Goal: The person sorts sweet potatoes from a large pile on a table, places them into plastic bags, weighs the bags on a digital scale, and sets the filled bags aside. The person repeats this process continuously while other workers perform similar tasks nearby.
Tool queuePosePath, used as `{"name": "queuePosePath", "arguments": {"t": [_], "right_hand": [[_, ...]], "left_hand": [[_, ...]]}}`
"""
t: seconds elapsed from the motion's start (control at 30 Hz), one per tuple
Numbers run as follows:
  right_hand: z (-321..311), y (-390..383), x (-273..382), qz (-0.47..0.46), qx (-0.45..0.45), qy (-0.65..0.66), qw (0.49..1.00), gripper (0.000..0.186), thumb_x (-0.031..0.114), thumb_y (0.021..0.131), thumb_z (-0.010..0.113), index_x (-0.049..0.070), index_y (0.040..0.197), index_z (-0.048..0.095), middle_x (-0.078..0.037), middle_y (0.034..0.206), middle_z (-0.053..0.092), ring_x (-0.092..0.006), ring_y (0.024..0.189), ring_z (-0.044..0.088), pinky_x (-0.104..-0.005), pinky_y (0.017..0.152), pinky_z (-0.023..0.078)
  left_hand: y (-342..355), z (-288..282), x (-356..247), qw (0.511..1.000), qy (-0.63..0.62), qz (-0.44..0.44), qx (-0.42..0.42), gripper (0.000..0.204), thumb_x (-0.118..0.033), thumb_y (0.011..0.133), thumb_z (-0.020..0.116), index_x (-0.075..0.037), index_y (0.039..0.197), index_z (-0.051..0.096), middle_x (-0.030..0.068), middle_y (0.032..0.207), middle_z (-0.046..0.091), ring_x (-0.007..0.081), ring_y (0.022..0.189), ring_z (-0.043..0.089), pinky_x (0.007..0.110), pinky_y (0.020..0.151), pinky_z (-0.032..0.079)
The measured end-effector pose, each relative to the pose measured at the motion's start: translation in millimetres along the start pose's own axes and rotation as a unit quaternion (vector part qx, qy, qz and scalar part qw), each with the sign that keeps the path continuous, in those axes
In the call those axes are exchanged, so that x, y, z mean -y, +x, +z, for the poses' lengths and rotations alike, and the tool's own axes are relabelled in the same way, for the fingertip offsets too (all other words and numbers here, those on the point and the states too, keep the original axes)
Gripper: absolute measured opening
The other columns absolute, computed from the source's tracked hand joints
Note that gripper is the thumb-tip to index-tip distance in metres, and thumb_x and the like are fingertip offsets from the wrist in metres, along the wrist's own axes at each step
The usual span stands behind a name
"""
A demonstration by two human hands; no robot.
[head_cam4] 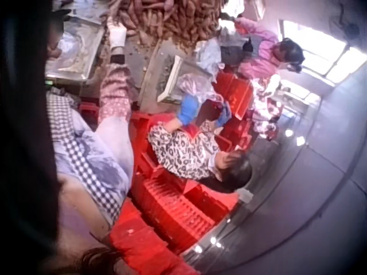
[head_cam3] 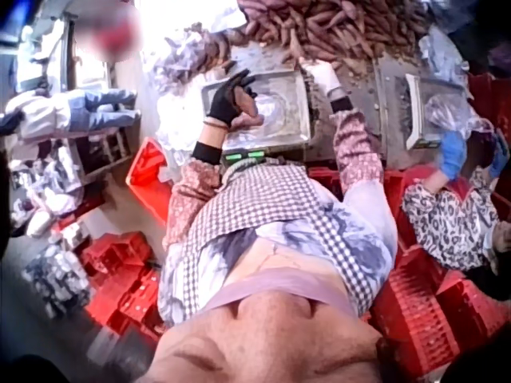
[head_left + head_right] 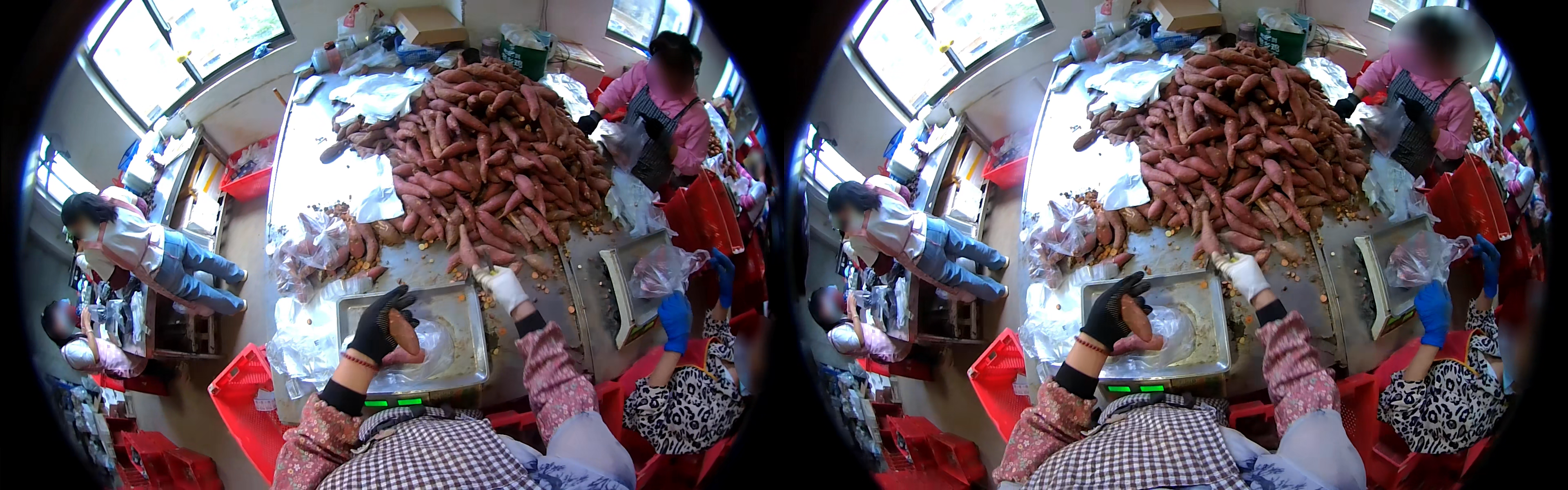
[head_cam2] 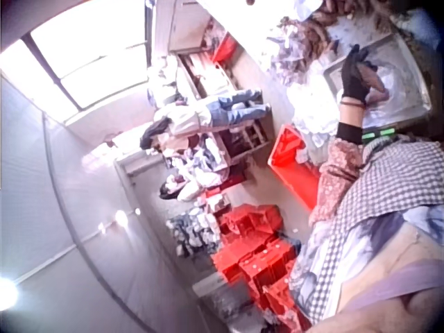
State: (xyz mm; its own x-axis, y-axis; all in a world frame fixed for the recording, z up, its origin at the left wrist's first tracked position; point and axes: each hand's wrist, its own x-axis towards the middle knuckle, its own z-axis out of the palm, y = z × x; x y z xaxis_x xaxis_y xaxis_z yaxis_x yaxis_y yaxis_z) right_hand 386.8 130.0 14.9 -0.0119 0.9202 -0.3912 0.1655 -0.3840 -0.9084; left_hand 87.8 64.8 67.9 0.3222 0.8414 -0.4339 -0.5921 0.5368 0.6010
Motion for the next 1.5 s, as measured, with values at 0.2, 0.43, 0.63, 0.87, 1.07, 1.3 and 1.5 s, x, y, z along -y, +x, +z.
{"name": "queuePosePath", "arguments": {"t": [0.2,0.43,0.63,0.87,1.07,1.3,1.5], "right_hand": [[18.5,-83.6,48.2,-0.277,0.109,-0.188,0.936,0.027,0.028,0.086,0.073,0.004,0.098,0.071,-0.013,0.088,0.071,-0.0167,0.077,0.066,-0.0295,0.072,0.051],[-77.8,8.4,22.3,-0.154,-0.394,-0.428,0.799,0.038,0.023,0.091,0.057,0.008,0.126,0.054,-0.020,0.102,0.064,-0.0364,0.083,0.067,-0.0483,0.067,0.053],[42.9,-52.6,56.0,-0.363,-0.111,-0.196,0.904,0.024,0.012,0.094,0.060,0.001,0.114,0.064,-0.017,0.099,0.069,-0.0253,0.089,0.068,-0.0334,0.076,0.052],[79.3,-51.4,59.7,-0.309,-0.072,-0.136,0.939,0.031,0.011,0.088,0.056,0.009,0.118,0.063,-0.023,0.098,0.066,-0.0410,0.089,0.063,-0.0449,0.076,0.051],[40.4,3.2,-5.6,-0.190,-0.101,-0.232,0.948,0.028,0.024,0.093,0.056,0.011,0.116,0.065,-0.020,0.092,0.068,-0.0374,0.088,0.066,-0.0430,0.075,0.053],[64.5,-72.2,93.9,-0.422,0.018,-0.258,0.869,0.038,0.005,0.084,0.057,0.009,0.122,0.061,-0.016,0.109,0.067,-0.0330,0.095,0.066,-0.0390,0.080,0.054],[84.7,-64.7,91.4,-0.443,0.000,-0.301,0.845,0.038,0.010,0.085,0.053,0.011,0.122,0.061,-0.018,0.105,0.067,-0.0357,0.089,0.066,-0.0444,0.076,0.053]], "left_hand": [[24.2,25.7,2.5,0.989,0.149,-0.010,-0.010,0.037,-0.033,0.094,0.059,-0.004,0.116,0.061,0.0049,0.102,0.063,0.0166,0.085,0.059,0.031,0.073,0.049],[63.5,-22.5,4.6,0.985,0.088,0.135,0.062,0.027,-0.031,0.101,0.049,-0.012,0.120,0.054,-0.0002,0.093,0.057,0.0137,0.078,0.052,0.029,0.072,0.044],[52.9,-28.6,14.6,0.948,0.244,0.171,0.109,0.037,-0.020,0.101,0.044,-0.006,0.134,0.043,0.0042,0.108,0.056,0.0153,0.096,0.056,0.030,0.089,0.046],[29.4,0.2,18.7,0.974,0.077,0.183,0.106,0.034,-0.020,0.102,0.041,-0.009,0.133,0.046,0.0065,0.118,0.057,0.0172,0.102,0.056,0.031,0.088,0.046],[3.4,47.0,-23.1,0.988,0.087,0.119,-0.055,0.040,-0.024,0.088,0.068,-0.001,0.119,0.056,0.0072,0.098,0.064,0.0184,0.079,0.063,0.031,0.067,0.050],[-7.2,57.6,-22.5,0.650,0.701,0.263,-0.131,0.024,-0.033,0.083,0.066,-0.011,0.092,0.065,0.0119,0.083,0.066,0.0326,0.074,0.064,0.044,0.065,0.050],[-15.6,66.0,-22.4,0.568,0.756,0.290,-0.150,0.022,-0.033,0.084,0.064,-0.010,0.086,0.064,0.0121,0.078,0.063,0.0330,0.074,0.064,0.045,0.064,0.051]]}}
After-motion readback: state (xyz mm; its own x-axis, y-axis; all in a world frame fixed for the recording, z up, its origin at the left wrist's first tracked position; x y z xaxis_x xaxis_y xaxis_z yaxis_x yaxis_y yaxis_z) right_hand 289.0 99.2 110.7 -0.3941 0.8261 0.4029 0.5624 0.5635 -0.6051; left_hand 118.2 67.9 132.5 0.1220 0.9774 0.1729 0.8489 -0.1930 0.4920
